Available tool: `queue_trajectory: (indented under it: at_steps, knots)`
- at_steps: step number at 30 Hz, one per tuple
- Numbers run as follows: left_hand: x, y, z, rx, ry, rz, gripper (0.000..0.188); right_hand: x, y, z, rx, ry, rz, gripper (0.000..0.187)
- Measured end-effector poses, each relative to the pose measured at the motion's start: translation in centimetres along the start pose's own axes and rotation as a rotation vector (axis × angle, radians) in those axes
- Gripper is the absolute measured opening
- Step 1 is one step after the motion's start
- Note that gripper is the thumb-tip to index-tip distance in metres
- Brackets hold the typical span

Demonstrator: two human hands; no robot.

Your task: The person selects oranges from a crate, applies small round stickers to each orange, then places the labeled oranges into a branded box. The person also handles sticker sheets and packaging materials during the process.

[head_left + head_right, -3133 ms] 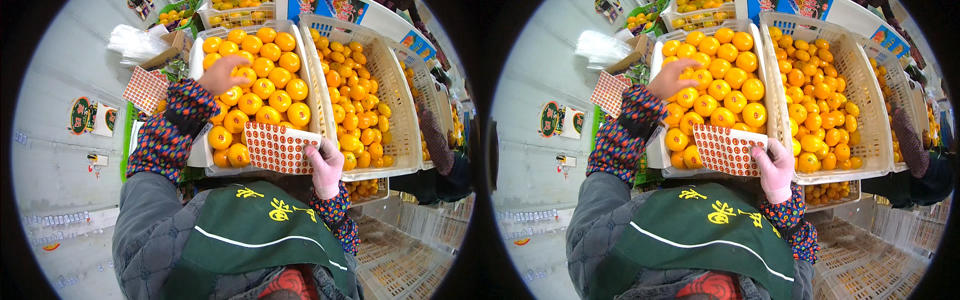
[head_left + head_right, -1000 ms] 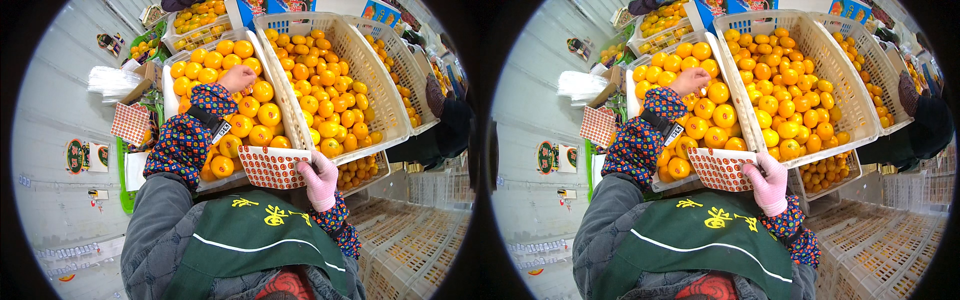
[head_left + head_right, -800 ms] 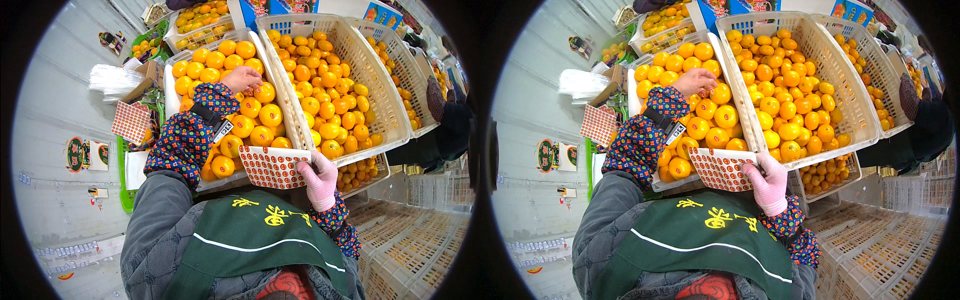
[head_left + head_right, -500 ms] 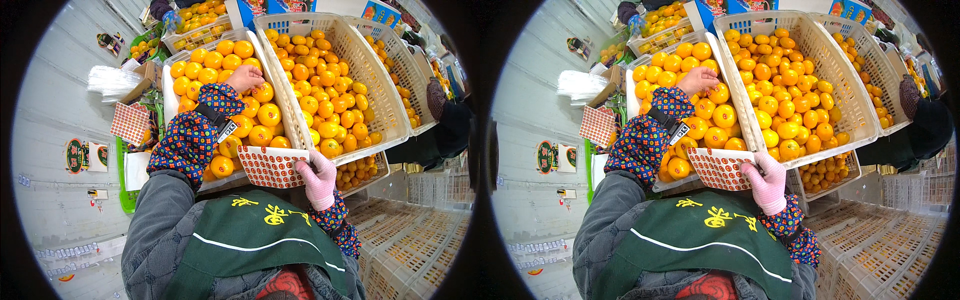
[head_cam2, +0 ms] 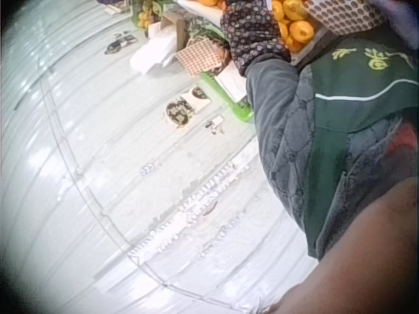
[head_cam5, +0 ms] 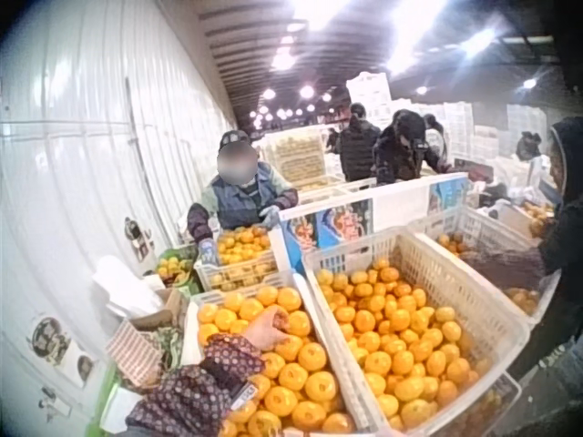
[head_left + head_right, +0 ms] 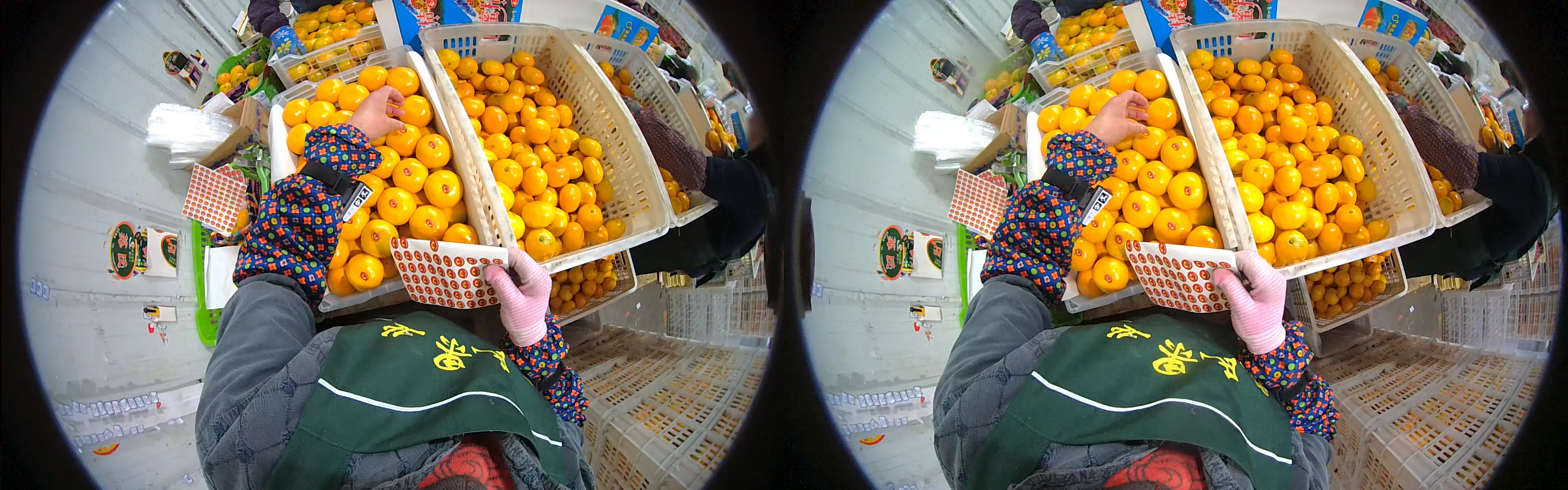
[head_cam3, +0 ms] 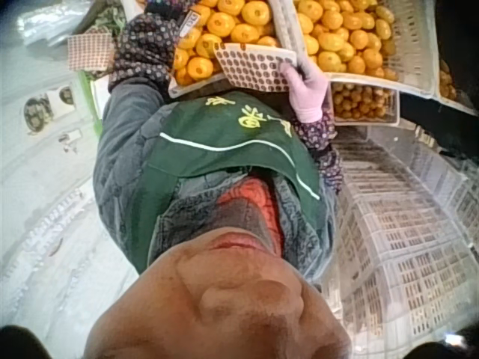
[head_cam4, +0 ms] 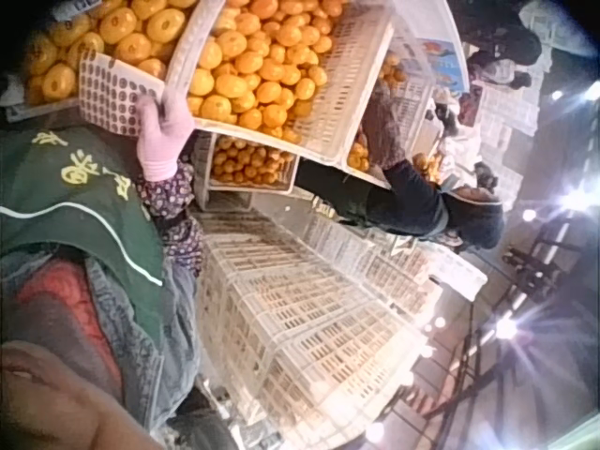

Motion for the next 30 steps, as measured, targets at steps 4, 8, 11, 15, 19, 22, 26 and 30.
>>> queue_trajectory:
  at_steps: [4,8,11,15,19,22,26,30]
  knots:
    - [-1.4,-0.4,0.2,0.028,-0.171,-0.025,0.051,0.0,-0.1,0.3,-0.012,-0.018,0.015,0.011]
    - [0.8,0.4,1.7,0.098,-0.63,-0.015,0.05,-0.2,0.0,0.1,0.029,-0.096,0.019,0.015]
    - [8.8,4.9,2.6,0.428,-1.101,0.417,0.041,0.2,0.0,-0.1,0.023,-0.221,0.064,0.022]
    - [12.6,9.3,5.5,-0.244,-0.364,0.434,0.025,0.1,-0.4,-0.1,0.02,-0.252,0.066,0.021]
    - [14.9,14.1,8.7,-0.487,-0.184,0.361,0.016,-0.1,-1.0,0.3,0.02,-0.249,0.054,0.022]
    - [15.4,15.0,9.0,-0.471,-0.14,0.329,0.012,-0.3,-1.4,0.6,0.017,-0.244,0.05,0.021]
    - [15.1,15.6,9.4,-0.428,-0.077,0.305,0.009,-0.2,-1.7,0.9,0.007,-0.206,0.068,0.02]
    - [13.4,14.9,6.6,-0.22,-0.143,0.333,0.009,-0.4,-1.6,0.6,0.052,-0.202,0.038,0.017]
Point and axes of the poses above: each hand's wrist, its own y-axis away from the middle knuckle, its own z-axis out of the palm, x = y × z, the point moved 9 cm from there along -y, towards the middle knuckle, and after that the axes turned 10 degrees about -x, right-handed, at the moved point
